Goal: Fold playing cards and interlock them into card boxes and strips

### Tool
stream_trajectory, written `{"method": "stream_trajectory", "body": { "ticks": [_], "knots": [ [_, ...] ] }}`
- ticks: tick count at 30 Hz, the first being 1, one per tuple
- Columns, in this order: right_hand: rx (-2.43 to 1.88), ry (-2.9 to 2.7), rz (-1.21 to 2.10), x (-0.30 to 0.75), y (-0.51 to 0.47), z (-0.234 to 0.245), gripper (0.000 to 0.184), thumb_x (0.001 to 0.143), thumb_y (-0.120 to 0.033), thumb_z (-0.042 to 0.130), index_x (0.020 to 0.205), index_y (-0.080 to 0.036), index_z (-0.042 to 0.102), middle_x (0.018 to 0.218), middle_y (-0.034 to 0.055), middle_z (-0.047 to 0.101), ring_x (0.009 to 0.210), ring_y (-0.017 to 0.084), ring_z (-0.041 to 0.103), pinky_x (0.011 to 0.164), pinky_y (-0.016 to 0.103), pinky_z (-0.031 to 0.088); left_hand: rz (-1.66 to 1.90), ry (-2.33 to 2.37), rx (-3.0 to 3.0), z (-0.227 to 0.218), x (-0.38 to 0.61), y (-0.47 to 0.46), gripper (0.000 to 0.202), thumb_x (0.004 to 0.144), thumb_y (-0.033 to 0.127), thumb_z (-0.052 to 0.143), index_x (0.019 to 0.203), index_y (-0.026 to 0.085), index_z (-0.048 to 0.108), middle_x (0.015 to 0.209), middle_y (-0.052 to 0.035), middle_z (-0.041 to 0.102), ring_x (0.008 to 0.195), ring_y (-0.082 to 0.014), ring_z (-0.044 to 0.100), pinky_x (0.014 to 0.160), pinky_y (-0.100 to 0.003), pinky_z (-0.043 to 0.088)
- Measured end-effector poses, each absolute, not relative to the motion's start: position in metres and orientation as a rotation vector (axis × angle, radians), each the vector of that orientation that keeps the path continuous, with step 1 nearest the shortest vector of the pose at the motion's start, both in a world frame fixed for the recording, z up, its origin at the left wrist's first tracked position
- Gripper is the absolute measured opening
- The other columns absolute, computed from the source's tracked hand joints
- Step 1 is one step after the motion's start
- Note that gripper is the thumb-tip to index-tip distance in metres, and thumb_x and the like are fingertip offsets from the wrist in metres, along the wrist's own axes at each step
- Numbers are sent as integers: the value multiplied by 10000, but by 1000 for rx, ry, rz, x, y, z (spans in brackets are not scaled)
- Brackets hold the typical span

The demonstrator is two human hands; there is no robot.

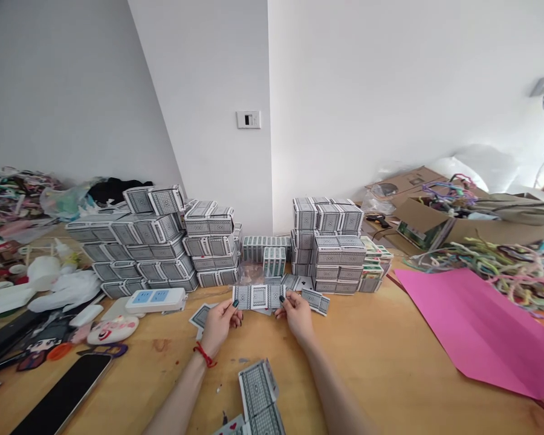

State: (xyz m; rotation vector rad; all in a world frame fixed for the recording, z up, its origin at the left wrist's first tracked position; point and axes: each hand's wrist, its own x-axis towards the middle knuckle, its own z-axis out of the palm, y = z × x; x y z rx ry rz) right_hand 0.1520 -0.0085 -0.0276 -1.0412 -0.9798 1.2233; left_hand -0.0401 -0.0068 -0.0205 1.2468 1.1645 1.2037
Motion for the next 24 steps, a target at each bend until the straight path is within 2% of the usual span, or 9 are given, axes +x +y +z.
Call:
{"method": "stream_trajectory", "body": {
  "ticks": [10,24],
  "knots": [
    [-1033,-1029,1267,150,-10,-27,402,568,-507,637,763,-155,616,554,13,601,486,153,557,470,262,450,1169,1166,1253,-17,-37,-9,238,671,383,479,597,157,474,505,13,543,404,-94,495,396,-202,363],
    [-1001,-1052,1333,144,-14,-24,368,566,-504,641,664,-153,588,601,30,619,532,165,595,498,267,477,1160,1150,1271,-15,-32,-12,220,679,364,470,597,161,456,542,-1,582,396,-90,500,395,-202,372]
  ]
}}
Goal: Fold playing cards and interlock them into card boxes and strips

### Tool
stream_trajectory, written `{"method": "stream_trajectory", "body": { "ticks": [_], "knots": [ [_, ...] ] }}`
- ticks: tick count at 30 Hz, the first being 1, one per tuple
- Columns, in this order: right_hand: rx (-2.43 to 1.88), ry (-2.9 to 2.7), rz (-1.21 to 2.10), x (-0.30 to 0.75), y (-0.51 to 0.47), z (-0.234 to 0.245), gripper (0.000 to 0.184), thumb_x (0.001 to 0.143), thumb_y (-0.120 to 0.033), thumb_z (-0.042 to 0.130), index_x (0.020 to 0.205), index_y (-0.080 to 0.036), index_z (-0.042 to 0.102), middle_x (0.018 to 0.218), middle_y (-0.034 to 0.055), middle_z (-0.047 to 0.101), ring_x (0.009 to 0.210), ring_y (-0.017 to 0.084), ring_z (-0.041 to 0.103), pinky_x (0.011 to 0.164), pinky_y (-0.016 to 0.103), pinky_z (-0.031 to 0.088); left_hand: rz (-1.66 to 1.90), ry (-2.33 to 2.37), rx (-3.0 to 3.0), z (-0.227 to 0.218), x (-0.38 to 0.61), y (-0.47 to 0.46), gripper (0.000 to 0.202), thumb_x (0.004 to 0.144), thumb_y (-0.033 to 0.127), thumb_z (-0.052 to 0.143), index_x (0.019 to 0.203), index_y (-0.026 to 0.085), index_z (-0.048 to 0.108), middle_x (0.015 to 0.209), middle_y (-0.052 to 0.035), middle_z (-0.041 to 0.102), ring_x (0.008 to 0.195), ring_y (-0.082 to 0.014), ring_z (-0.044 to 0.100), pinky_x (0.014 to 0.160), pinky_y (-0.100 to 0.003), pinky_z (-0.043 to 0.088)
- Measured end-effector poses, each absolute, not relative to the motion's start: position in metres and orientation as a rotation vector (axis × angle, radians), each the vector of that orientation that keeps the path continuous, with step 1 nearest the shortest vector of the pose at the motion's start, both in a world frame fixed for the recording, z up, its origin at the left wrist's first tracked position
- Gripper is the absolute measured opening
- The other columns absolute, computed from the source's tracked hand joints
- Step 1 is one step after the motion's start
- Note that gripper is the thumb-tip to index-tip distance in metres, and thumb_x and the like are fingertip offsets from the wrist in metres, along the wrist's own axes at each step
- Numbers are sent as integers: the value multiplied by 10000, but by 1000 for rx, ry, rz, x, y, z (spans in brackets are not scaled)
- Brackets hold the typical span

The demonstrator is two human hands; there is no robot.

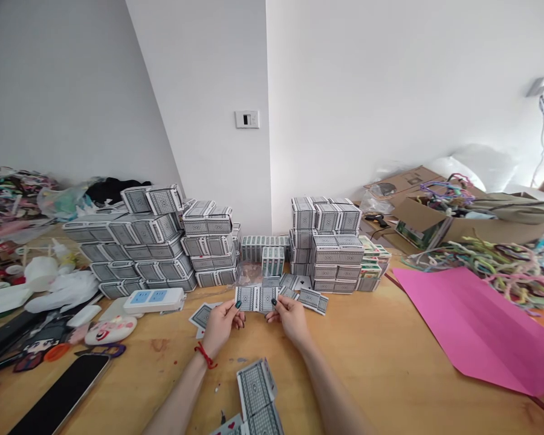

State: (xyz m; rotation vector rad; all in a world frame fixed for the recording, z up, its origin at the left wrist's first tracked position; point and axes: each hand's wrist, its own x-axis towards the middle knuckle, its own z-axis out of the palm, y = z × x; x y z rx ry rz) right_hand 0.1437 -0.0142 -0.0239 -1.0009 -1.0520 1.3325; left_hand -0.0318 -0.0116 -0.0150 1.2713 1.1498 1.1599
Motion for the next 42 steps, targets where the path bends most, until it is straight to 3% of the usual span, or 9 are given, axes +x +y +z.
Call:
{"method": "stream_trajectory", "body": {
  "ticks": [9,25,32,42],
  "knots": [
    [-1011,-1055,1319,142,-15,-23,423,563,-523,632,765,-152,623,620,34,630,537,186,601,526,306,490,1139,1145,1266,-16,-30,-12,220,677,374,466,602,168,442,552,2,582,396,-93,505,405,-208,381],
    [-964,-975,1316,141,-13,-31,298,610,-431,637,746,-167,604,643,7,621,538,172,595,545,301,491,1152,1100,1220,-17,-26,-14,211,691,363,483,618,165,468,536,10,572,427,-109,523,449,-227,412],
    [-943,-932,1314,135,-13,-26,392,585,-466,645,820,-157,585,690,33,641,563,180,606,531,295,491,1190,1004,1125,-12,-30,-13,219,644,343,583,687,136,524,609,-15,596,524,-107,544,513,-215,420],
    [-894,-1000,1404,133,-20,-17,436,583,-515,631,821,-151,600,714,54,640,607,211,623,530,315,493,1187,990,985,-16,-29,-15,198,611,295,637,635,102,602,662,-69,646,539,-108,548,533,-221,419]
  ]
}}
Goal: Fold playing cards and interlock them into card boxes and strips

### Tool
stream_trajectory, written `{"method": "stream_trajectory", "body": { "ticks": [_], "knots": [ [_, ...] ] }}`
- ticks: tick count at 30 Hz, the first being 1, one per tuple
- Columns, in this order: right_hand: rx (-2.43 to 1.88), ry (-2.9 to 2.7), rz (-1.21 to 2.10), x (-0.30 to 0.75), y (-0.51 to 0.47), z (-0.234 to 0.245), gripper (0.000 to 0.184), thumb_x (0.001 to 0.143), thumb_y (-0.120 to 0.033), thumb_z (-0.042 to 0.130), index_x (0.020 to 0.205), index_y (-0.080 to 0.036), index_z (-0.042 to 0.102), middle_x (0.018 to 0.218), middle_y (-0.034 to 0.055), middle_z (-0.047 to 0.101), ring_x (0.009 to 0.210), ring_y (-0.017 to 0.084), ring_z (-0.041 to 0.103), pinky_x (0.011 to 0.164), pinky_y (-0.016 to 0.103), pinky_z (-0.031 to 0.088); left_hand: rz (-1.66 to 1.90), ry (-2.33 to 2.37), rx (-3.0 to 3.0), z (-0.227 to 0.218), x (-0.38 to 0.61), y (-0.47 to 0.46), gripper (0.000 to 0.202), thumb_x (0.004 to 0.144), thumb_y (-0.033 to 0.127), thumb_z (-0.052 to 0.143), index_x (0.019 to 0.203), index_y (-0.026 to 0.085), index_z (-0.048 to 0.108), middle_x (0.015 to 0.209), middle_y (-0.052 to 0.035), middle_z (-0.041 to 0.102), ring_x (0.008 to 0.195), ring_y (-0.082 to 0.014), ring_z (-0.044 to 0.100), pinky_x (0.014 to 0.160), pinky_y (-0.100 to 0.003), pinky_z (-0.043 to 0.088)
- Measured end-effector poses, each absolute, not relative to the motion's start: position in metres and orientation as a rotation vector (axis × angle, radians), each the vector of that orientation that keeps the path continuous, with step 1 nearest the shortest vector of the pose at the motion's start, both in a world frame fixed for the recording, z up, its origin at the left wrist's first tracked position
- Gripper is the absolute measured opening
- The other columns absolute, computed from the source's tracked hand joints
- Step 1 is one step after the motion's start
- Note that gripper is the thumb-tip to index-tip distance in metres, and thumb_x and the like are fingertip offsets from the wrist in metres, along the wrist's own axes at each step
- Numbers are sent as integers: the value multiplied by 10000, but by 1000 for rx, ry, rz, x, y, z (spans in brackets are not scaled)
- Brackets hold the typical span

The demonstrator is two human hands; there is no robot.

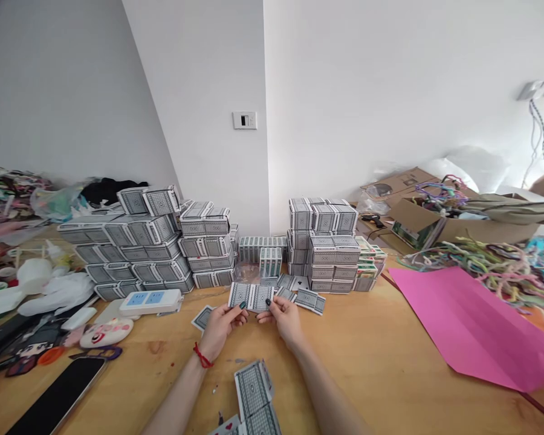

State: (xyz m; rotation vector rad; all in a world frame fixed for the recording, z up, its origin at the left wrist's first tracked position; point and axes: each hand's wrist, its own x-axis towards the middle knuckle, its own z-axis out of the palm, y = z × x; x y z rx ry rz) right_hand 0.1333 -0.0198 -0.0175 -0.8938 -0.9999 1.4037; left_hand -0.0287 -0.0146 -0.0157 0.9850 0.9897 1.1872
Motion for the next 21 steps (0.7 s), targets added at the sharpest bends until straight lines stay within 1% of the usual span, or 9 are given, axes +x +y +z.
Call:
{"method": "stream_trajectory", "body": {
  "ticks": [5,7,9,10,12,13,15,18,21],
  "knots": [
    [-929,-1117,1361,131,-21,-18,413,630,-521,589,822,-155,599,597,21,618,522,172,592,515,285,461,1203,1024,1023,-17,-28,-13,182,601,282,643,597,107,596,570,-34,610,503,-100,522,510,-212,396],
    [-1028,-1200,1280,131,-21,-20,400,684,-531,523,776,-149,600,518,10,589,432,148,539,455,264,423,1225,1046,1017,-18,-28,-12,190,588,285,647,552,112,576,519,-16,581,468,-91,497,483,-204,374],
    [-1173,-1287,1090,135,-20,-22,422,746,-530,428,713,-148,604,499,18,578,407,139,498,439,260,393,1250,1061,988,-18,-28,-12,205,576,288,650,518,116,555,487,-2,556,441,-82,475,459,-199,354],
    [-1246,-1325,951,138,-19,-23,437,770,-518,386,689,-150,607,527,30,588,433,143,496,457,265,391,1265,1062,965,-18,-28,-11,205,572,285,652,513,118,550,477,6,546,434,-78,466,451,-197,347],
    [-1362,-1362,591,147,-16,-25,371,782,-460,398,785,-168,626,717,60,635,635,184,538,598,297,414,1300,1052,912,-18,-28,-11,183,562,267,659,531,120,554,477,18,540,433,-71,457,444,-191,343],
    [-1424,-1380,441,152,-15,-27,335,773,-432,422,854,-175,620,783,67,636,713,203,529,648,314,409,1316,1043,885,-18,-28,-11,166,555,253,665,552,121,564,490,19,549,441,-70,462,447,-189,349],
    [-1505,-1408,251,160,-12,-29,295,759,-376,448,917,-180,601,883,75,630,856,233,485,735,345,388,1340,1011,832,-17,-28,-11,152,543,228,675,611,124,588,553,7,590,489,-80,499,476,-192,381],
    [-1549,-1515,182,161,-12,-30,320,727,-355,502,989,-186,573,927,75,618,890,241,450,762,355,371,1361,939,756,-16,-28,-11,175,537,206,687,669,130,600,692,-26,644,614,-118,568,579,-231,449],
    [-1525,-1710,179,149,-17,-28,383,714,-338,530,1072,-204,535,945,72,614,891,240,439,762,351,354,1371,899,706,-15,-28,-12,176,545,199,687,676,132,591,775,-51,660,725,-157,598,696,-292,472]
  ]
}}
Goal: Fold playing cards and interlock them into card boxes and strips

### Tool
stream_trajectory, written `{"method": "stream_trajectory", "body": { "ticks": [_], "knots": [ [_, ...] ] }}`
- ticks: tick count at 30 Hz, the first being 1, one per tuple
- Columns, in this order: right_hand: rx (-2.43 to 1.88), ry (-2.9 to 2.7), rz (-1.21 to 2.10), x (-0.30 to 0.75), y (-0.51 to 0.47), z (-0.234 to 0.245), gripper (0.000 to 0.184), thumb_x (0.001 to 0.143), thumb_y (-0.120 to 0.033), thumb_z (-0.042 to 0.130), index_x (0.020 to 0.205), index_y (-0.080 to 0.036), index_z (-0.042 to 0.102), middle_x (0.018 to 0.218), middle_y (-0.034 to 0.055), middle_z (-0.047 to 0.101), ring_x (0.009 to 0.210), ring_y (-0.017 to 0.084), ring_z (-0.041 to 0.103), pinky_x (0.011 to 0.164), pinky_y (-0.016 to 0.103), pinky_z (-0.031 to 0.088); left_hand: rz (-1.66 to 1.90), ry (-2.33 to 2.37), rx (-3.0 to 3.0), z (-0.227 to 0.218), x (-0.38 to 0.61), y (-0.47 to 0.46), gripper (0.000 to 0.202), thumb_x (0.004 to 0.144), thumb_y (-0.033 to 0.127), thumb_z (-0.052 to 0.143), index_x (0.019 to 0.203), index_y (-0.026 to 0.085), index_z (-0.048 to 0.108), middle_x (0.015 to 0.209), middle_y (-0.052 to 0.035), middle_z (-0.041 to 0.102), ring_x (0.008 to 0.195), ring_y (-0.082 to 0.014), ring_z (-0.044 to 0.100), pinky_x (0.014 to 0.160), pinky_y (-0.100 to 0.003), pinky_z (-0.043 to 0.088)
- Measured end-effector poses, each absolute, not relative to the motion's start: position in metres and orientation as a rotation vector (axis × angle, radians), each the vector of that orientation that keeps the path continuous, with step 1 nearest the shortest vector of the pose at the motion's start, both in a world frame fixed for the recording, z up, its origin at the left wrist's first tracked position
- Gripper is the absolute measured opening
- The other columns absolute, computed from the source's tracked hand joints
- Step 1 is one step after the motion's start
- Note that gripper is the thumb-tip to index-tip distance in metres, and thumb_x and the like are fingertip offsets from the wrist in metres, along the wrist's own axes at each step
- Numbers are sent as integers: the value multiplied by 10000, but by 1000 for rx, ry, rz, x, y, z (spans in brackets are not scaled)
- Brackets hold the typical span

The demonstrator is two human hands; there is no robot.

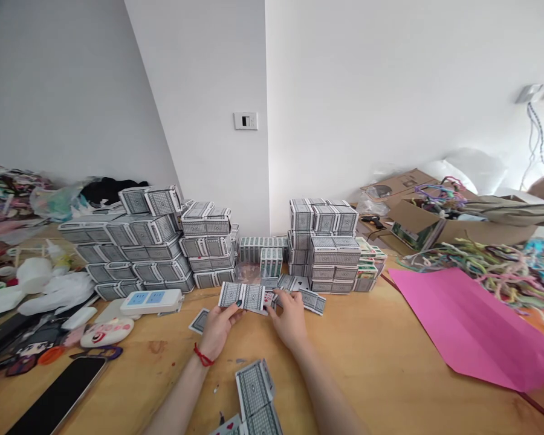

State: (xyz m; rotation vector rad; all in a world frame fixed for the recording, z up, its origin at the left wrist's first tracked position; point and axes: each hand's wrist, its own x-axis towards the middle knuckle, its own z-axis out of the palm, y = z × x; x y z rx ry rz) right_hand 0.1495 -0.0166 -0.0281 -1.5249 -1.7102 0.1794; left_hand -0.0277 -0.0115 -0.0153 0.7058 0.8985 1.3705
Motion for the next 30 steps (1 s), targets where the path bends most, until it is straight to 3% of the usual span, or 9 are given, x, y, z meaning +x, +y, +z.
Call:
{"method": "stream_trajectory", "body": {
  "ticks": [5,9,17,24,27,30],
  "knots": [
    [-1576,-1988,158,133,-25,-22,445,729,-352,517,1160,-260,454,1147,50,543,907,251,425,767,381,305,1361,854,730,-16,-27,-12,247,571,206,677,793,130,599,869,-77,658,841,-196,600,769,-336,462],
    [-1655,-2002,164,133,-26,-21,435,751,-323,489,1174,-236,436,1133,51,554,936,251,417,779,373,288,1355,835,768,-19,-28,-11,321,592,213,666,896,138,593,913,-83,649,849,-192,600,758,-318,463],
    [-1610,-1951,190,136,-23,-23,416,726,-329,522,1126,-224,483,1021,70,600,939,252,433,784,367,309,1343,886,825,-20,-28,-10,306,597,259,664,868,130,605,898,-89,648,799,-175,604,672,-261,464],
    [-1498,-1731,285,141,-15,-32,493,624,-209,574,1108,-200,483,1012,86,533,949,245,470,801,361,376,1302,954,848,-15,-25,-13,290,587,320,664,781,114,599,783,-73,654,685,-156,602,599,-246,458],
    [-1432,-1652,405,143,-14,-31,385,645,-187,528,1029,-194,523,949,71,525,882,216,508,747,323,413,1333,1018,912,-16,-25,-12,268,589,334,659,720,110,592,665,-35,627,564,-108,558,513,-199,416],
    [-1418,-1603,477,146,-13,-30,145,705,-249,486,806,-186,568,796,46,535,712,184,518,640,293,417,1406,1074,943,-18,-27,-11,233,594,317,660,670,115,571,527,31,541,456,-56,474,429,-159,341]
  ]
}}
